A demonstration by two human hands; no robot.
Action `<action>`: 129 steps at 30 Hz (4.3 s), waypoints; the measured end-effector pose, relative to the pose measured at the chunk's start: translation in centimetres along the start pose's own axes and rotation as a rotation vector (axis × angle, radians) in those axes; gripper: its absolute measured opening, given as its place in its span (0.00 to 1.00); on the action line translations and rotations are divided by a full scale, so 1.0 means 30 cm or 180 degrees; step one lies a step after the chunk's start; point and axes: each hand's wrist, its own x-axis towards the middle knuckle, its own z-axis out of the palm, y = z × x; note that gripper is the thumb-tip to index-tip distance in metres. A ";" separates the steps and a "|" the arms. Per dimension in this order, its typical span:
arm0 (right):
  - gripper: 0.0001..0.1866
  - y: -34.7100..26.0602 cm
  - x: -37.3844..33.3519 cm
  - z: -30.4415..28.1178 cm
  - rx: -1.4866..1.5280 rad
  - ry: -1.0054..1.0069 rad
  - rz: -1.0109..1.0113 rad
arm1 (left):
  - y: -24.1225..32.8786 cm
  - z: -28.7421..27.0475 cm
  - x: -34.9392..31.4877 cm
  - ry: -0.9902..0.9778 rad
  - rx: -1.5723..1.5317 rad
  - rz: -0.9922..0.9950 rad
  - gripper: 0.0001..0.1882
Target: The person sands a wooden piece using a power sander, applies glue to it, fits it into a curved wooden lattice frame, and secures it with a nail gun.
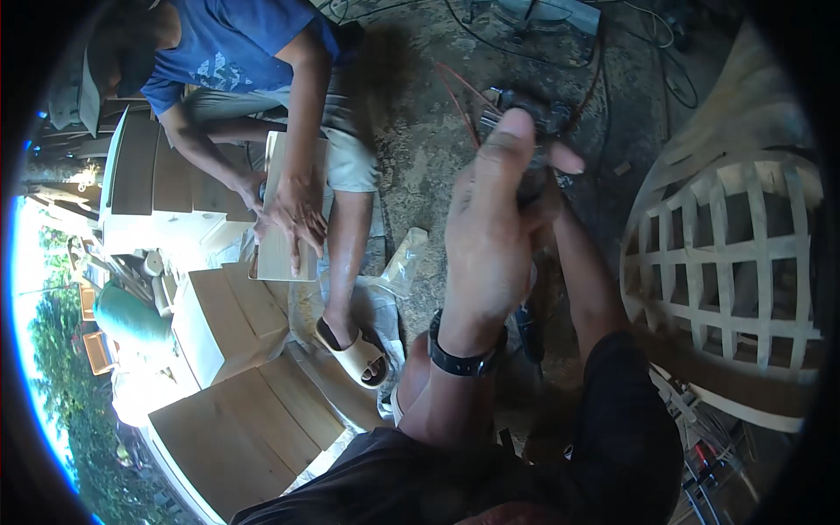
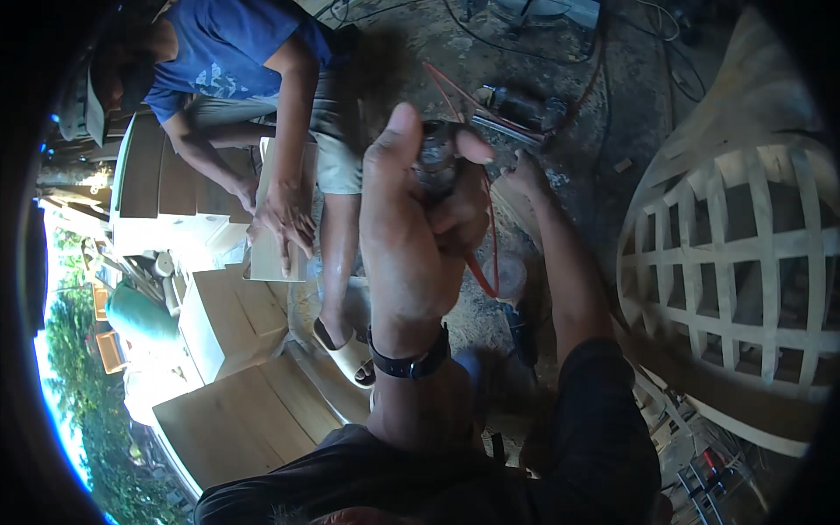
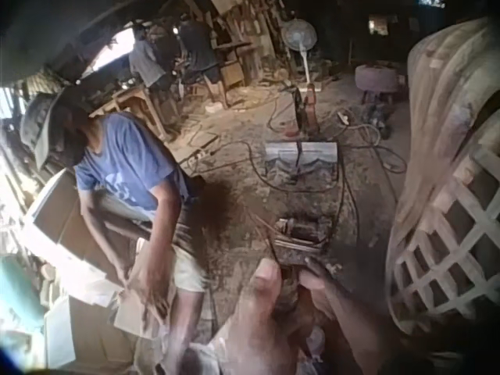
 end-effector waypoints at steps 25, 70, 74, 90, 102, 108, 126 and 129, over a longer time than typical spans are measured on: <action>0.28 -0.071 0.203 -0.021 -0.1194 -0.0343 -0.0268 | 0.065 -0.132 0.006 -0.0275 -0.0741 0.0005 0.27; 0.17 -0.289 -2.164 -1.191 -0.2631 0.1542 -0.2424 | -0.296 0.238 -0.773 -0.3162 0.0460 -0.0943 0.15; 0.33 -0.289 -2.219 -1.183 -0.1201 0.0655 -0.1578 | -0.358 0.230 -0.788 -0.2668 0.0748 -0.0803 0.10; 0.37 -0.210 -2.153 -1.035 0.4142 0.1684 0.0811 | -0.623 0.296 -0.913 -0.2899 0.0600 -0.0872 0.18; 0.08 -0.133 -2.361 -1.271 0.3151 0.3356 -0.0807 | -0.576 0.394 -0.941 -0.3466 0.1025 0.0326 0.21; 0.17 -0.234 -2.346 -1.330 0.4086 0.3747 -0.1599 | -0.632 0.382 -0.916 -0.3494 0.0983 0.0113 0.22; 0.23 -0.262 -2.320 -1.336 0.4585 0.3448 -0.1800 | -0.607 0.404 -1.025 -0.4174 0.1325 0.0268 0.18; 0.21 -0.262 -2.308 -1.325 0.4605 0.3426 -0.1743 | -0.573 0.402 -1.048 -0.4126 0.1109 -0.0002 0.18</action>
